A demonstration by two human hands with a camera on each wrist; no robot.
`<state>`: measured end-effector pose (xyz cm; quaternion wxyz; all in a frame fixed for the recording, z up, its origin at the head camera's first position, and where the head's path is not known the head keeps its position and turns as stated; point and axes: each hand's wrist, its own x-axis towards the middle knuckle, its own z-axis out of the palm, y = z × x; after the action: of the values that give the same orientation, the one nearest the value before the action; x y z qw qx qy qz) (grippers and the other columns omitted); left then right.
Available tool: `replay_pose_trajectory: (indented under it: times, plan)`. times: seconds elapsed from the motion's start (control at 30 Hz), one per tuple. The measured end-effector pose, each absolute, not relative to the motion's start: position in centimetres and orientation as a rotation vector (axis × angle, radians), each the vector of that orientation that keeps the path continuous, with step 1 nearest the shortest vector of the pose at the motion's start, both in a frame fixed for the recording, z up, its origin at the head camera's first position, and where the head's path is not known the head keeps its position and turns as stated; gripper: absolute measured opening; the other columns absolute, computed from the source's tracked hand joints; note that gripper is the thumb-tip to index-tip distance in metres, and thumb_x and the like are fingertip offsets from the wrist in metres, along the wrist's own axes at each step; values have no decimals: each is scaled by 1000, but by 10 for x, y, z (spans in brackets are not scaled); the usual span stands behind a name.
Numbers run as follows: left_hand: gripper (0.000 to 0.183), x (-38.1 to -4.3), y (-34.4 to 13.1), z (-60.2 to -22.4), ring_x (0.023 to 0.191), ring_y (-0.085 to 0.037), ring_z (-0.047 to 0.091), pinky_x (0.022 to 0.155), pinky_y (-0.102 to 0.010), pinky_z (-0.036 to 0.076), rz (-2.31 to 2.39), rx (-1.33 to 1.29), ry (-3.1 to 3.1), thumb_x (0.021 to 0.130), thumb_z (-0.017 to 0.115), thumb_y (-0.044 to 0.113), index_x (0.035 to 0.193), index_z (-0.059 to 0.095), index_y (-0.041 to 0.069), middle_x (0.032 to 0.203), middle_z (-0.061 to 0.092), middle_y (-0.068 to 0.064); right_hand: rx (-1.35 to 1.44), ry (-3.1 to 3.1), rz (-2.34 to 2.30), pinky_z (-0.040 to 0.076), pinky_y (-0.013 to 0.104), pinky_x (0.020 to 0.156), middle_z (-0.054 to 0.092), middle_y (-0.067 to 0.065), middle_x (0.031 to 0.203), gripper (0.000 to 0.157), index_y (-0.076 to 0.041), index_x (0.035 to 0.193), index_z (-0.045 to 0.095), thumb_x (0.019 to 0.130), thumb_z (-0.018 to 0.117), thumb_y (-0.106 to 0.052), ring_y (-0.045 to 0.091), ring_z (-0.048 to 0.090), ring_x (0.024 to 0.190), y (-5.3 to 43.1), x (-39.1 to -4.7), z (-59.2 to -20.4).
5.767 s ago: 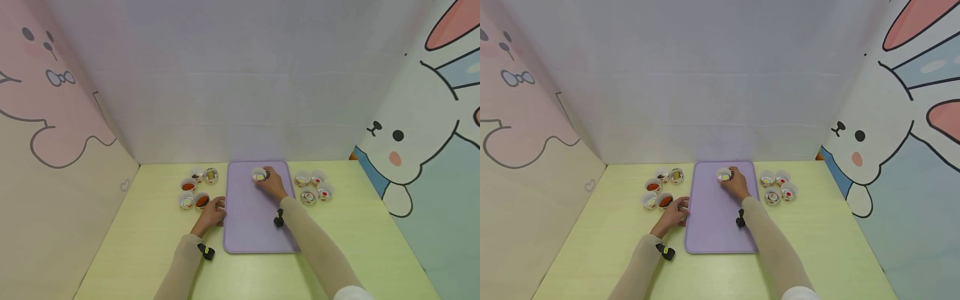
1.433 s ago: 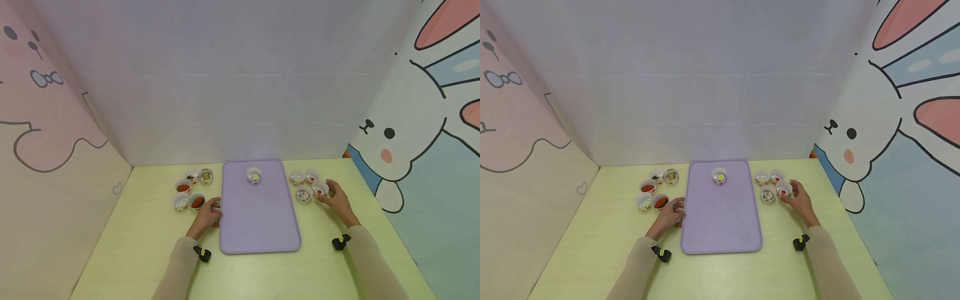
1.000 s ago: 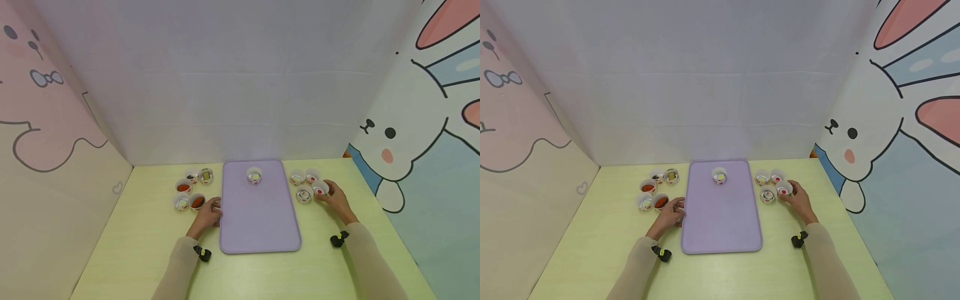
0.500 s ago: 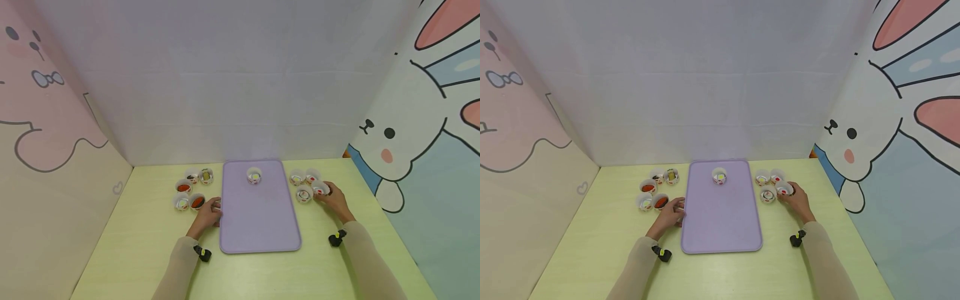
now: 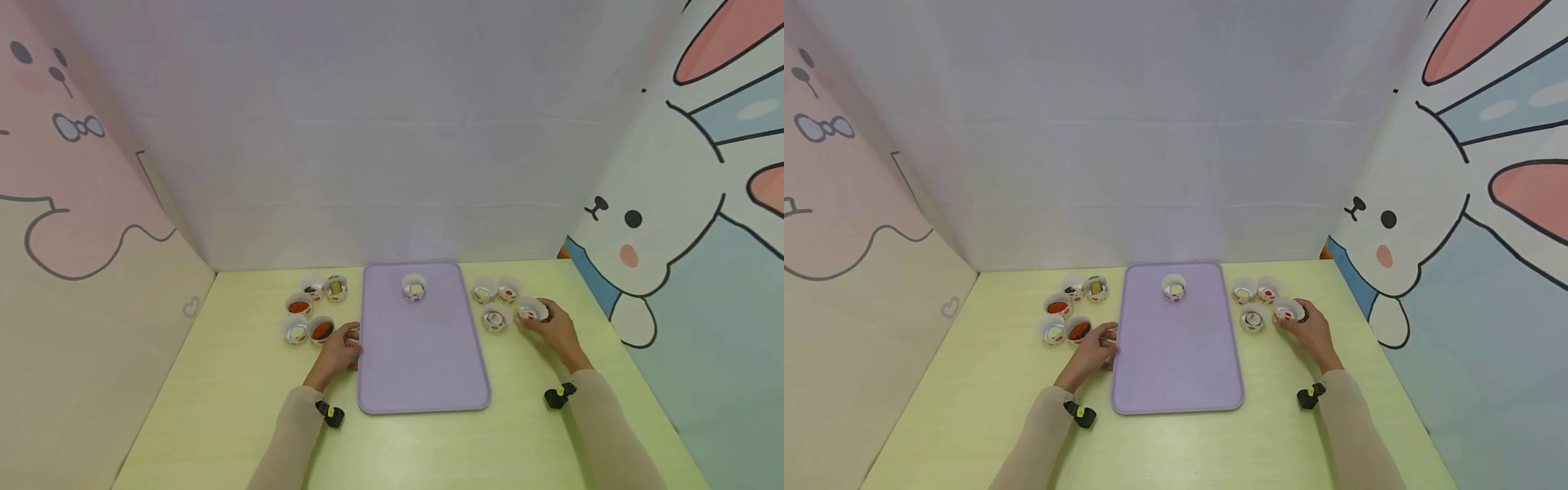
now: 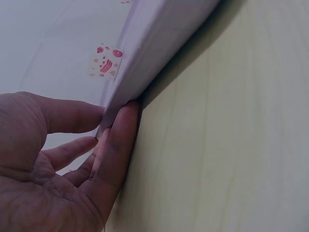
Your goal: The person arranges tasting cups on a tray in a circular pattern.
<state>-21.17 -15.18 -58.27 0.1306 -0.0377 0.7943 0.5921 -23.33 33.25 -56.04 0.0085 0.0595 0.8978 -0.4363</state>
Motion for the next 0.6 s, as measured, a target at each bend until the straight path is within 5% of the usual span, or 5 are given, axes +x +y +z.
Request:
replay_pose_trajectory:
  times: [0.17, 0.47, 0.6]
  plan:
    - [57, -212, -152, -583, 93, -20, 62, 54, -35, 60, 1711, -110, 2310, 87, 61, -2, 142, 49, 7, 117, 57, -15, 171, 2835, -1352, 49, 35, 89, 50, 26, 139, 73, -2, 147, 39, 90, 71, -36, 36, 52, 119, 335, -230, -549]
    - [57, -213, -152, -583, 92, -20, 62, 54, -35, 60, 1700, -110, 2319, 87, 61, -3, 142, 49, 7, 117, 58, -15, 88, 2899, -1373, 45, 9, 73, 54, 23, 134, 68, -5, 144, 44, 89, 72, -33, 34, 56, 117, 333, -222, -528]
    - [58, -213, -152, -582, 92, -20, 62, 54, -35, 60, 1696, -112, 2321, 87, 61, -3, 142, 49, 7, 118, 58, -16, 36, 2904, -1413, 47, 8, 72, 56, 21, 132, 66, -7, 143, 45, 89, 73, -32, 7, 59, 106, 329, -220, -516]
